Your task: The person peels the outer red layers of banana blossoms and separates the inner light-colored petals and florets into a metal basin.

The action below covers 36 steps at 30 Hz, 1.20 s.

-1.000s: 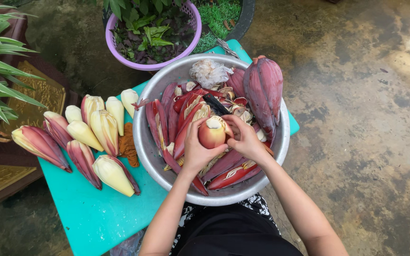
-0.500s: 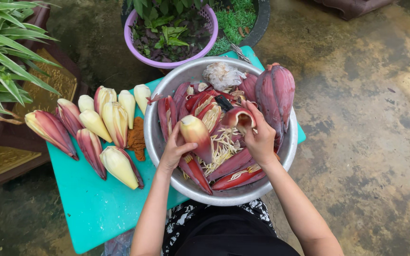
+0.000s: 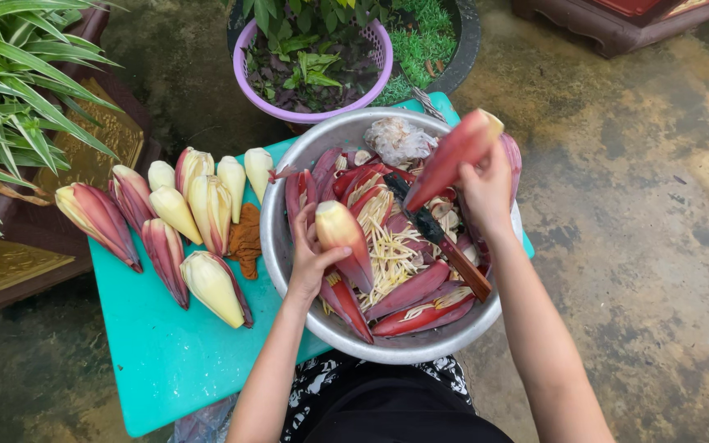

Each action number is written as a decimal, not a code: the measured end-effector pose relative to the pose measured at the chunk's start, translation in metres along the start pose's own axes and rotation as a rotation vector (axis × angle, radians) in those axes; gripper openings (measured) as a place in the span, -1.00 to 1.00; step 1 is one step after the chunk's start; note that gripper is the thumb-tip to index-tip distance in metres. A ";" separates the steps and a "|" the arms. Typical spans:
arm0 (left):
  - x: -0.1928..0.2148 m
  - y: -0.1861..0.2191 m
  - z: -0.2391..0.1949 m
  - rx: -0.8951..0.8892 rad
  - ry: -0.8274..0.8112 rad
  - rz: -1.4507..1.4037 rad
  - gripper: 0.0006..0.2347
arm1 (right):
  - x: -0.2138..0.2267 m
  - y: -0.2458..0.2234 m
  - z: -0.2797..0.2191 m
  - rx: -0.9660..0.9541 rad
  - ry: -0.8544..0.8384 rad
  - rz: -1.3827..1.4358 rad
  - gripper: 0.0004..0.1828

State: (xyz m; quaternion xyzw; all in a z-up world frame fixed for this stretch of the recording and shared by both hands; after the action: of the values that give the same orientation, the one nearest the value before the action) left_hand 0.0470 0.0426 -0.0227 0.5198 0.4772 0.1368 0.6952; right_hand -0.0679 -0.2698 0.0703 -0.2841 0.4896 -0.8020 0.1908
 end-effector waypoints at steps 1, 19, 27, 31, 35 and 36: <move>0.002 -0.007 0.002 0.048 0.013 -0.191 -0.11 | -0.012 0.022 0.012 -0.151 -0.086 0.075 -0.46; -0.077 0.037 -0.001 -0.256 -0.289 0.241 -0.25 | -0.079 -0.052 -0.093 -0.136 -0.718 0.100 -0.25; -0.091 0.057 -0.029 -0.441 -0.211 0.611 -0.32 | -0.074 -0.087 -0.101 0.125 -0.608 -0.280 -0.34; -0.093 0.058 -0.033 -0.440 -0.163 0.638 -0.33 | -0.075 -0.091 -0.104 0.135 -0.548 -0.282 -0.37; -0.093 0.059 -0.035 -0.444 -0.133 0.631 -0.35 | -0.078 -0.086 -0.105 0.168 -0.509 -0.322 -0.39; -0.093 0.060 -0.035 -0.446 -0.134 0.630 -0.35 | -0.078 -0.086 -0.105 0.185 -0.501 -0.321 -0.40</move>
State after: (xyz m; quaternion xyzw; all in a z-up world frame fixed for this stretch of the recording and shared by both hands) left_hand -0.0097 0.0246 0.0766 0.4848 0.2061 0.4097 0.7448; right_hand -0.0776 -0.1148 0.0881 -0.5280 0.3009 -0.7682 0.2014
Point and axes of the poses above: each hand's wrist, its own z-axis towards the middle knuckle, its own x-axis out of the back of the hand, y = z × x, the point moved 8 cm from there along z, towards the middle knuckle, and after that the axes turned 12 degrees about -z, right-handed, at the moved point
